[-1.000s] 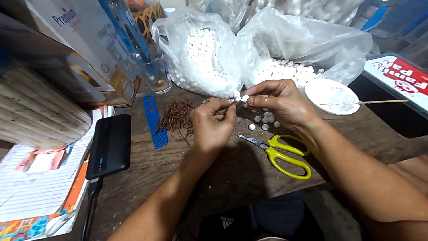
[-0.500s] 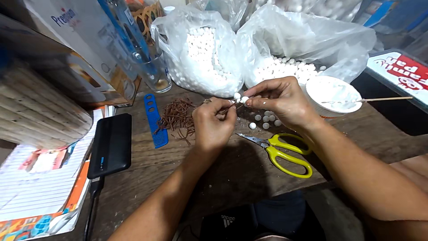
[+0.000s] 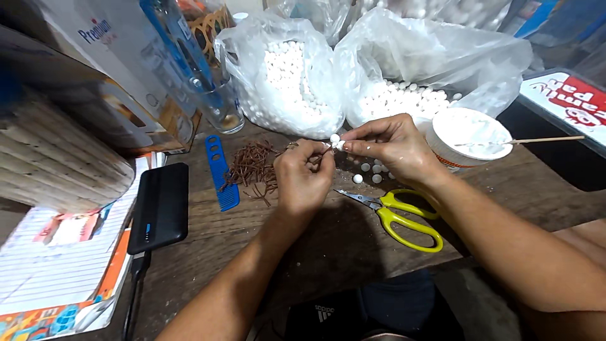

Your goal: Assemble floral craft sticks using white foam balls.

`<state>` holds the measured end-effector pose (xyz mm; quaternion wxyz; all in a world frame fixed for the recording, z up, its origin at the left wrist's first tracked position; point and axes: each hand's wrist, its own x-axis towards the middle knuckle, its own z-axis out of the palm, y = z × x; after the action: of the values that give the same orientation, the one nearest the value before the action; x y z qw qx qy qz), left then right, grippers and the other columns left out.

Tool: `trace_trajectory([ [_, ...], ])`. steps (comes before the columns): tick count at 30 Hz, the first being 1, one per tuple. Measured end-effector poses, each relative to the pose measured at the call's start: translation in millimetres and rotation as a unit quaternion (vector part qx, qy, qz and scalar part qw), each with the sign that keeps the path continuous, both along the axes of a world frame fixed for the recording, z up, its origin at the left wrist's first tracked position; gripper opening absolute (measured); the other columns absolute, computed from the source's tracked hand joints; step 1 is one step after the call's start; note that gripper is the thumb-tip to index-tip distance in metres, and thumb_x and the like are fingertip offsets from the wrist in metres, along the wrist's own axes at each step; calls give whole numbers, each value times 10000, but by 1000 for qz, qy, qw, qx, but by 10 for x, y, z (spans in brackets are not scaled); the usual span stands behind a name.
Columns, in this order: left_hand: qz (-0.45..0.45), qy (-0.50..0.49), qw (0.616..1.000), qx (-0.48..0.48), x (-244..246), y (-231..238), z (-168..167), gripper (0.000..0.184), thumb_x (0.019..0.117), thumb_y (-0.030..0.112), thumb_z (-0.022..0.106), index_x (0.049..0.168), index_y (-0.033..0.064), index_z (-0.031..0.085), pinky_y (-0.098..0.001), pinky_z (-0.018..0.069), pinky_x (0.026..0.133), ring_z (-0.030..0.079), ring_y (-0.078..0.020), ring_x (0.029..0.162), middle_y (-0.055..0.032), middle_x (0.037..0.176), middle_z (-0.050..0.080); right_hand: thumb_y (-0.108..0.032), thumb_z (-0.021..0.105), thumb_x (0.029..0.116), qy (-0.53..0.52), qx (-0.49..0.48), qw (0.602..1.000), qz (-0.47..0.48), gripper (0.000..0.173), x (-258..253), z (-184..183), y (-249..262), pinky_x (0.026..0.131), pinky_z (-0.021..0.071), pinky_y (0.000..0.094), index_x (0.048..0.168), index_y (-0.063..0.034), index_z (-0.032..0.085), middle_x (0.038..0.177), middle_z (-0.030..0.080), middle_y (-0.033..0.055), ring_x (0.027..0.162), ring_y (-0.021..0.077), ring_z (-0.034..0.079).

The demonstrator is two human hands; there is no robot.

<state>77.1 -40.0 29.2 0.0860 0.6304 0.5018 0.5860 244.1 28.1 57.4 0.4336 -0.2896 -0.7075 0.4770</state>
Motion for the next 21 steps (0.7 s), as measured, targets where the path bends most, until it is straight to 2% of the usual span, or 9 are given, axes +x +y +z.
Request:
trace_trajectory([
  [4, -6, 8, 1000, 1, 8, -6, -19, 31, 870, -24, 679, 870, -39, 707, -94, 504, 627, 601, 39, 661, -66, 822, 664, 53, 721, 872, -12, 44, 999, 0, 109, 10, -2, -7, 684, 600, 172, 950, -17, 753, 832, 740, -24, 700, 5, 685],
  [9, -5, -8, 1000, -5, 6, 6, -17, 31, 864, -17, 689, 873, -34, 712, -97, 509, 617, 609, 42, 654, -52, 811, 675, 36, 728, 876, -41, 49, 998, -2, 122, 47, 23, -52, 588, 565, 153, 973, -31, 757, 789, 715, -17, 615, 7, 637],
  [14, -6, -13, 1000, -19, 6, -11, -3, 22, 868, -21, 702, 885, -34, 708, -110, 529, 622, 628, 35, 656, -58, 812, 685, 58, 738, 852, -24, 67, 997, -3, 123, 35, -9, -17, 678, 575, 140, 940, -26, 757, 826, 737, -31, 695, -19, 663],
  [21, -11, -21, 999, -29, 19, -6, 0, 11, 874, -21, 704, 881, -30, 705, -119, 539, 621, 636, 32, 653, -45, 797, 685, 53, 746, 855, -27, 54, 998, -17, 107, 23, 4, -37, 658, 580, 148, 933, -20, 756, 819, 736, -23, 670, -12, 664],
])
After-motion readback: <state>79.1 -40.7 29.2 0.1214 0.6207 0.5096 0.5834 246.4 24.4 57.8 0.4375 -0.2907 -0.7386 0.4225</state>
